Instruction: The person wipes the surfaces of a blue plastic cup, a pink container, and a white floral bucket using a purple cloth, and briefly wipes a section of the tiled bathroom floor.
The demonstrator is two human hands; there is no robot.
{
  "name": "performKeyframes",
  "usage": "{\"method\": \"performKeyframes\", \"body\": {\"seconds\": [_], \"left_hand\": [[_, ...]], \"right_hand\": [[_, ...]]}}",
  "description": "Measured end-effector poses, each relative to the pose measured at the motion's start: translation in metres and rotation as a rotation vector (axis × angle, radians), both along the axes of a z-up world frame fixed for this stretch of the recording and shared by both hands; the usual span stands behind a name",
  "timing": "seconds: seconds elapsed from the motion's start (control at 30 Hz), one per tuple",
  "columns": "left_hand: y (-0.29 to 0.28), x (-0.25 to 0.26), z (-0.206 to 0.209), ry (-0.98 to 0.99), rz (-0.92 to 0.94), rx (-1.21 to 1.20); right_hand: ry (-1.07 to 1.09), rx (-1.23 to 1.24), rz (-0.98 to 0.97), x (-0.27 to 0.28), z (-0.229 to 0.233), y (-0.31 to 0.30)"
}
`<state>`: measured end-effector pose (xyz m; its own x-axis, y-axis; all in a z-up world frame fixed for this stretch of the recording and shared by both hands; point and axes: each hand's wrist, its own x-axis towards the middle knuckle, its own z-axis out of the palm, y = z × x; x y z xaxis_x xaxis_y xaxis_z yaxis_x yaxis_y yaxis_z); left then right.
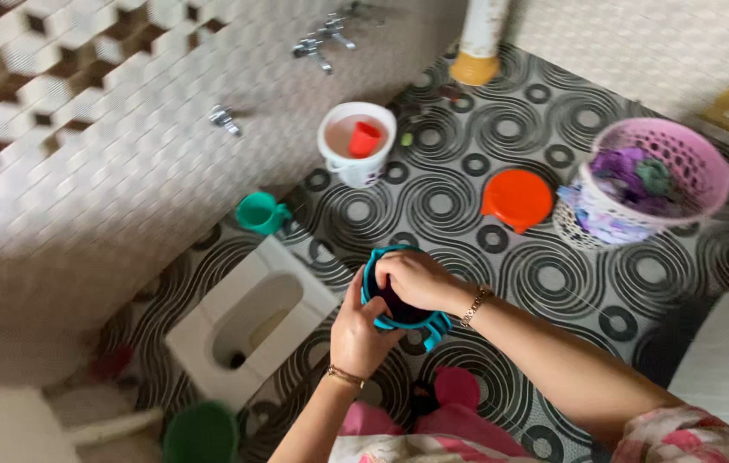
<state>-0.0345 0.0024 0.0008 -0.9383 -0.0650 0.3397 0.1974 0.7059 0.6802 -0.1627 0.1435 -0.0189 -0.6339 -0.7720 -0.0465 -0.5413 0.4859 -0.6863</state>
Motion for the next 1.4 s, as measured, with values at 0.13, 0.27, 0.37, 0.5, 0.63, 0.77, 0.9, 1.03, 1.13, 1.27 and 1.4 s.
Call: {"method": "performKeyframes", "body": {"seconds": [0.13, 0.27, 0.37, 0.5, 0.63, 0.77, 0.9, 1.03, 1.13, 1.27, 1.4], "left_hand": [[0.0, -0.064, 0.0, -0.071, -0.101, -0.011], [-0.001, -0.117, -0.016, -0.04, -0.25, -0.103], [-0.009, -0.159, -0.029, -0.049, -0.29, -0.129], [-0.03, -0.209, -0.034, -0.193, -0.279, -0.067], [-0.046, -0.261, -0.043, -0.095, -0.225, -0.035], [-0.055, -0.31, -0.045, -0.078, -0.132, -0.006], [-0.053, -0.358, -0.053, -0.067, -0.061, 0.041], [-0.023, -0.388, -0.078, -0.111, 0.142, 0.059], [-0.002, -0.402, -0.094, -0.027, 0.324, 0.065], [0.046, -0.401, -0.12, -0.141, 0.527, 0.18], [0.068, -0.389, -0.146, -0.12, 0.749, 0.246]], "right_hand": [[0.152, 0.007, 0.02, -0.034, -0.012, 0.019], [0.087, 0.213, -0.032, -0.075, -0.085, 0.023], [-0.054, 0.549, -0.023, -0.119, -0.116, 0.003], [0.13, 0.372, -0.256, -0.158, -0.088, -0.003], [0.214, 0.276, -0.445, -0.208, -0.035, -0.02], [0.37, 0.083, -0.331, -0.269, -0.023, -0.028], [0.182, 0.093, -0.105, -0.341, -0.071, -0.036], [-0.245, 0.072, 0.204, -0.408, -0.124, -0.039], [-0.606, 0.11, 0.433, -0.448, -0.154, -0.039], [-1.102, 0.118, 0.567, -0.457, -0.192, -0.041], [-1.09, 0.453, 0.489, -0.438, -0.211, -0.053]]}}
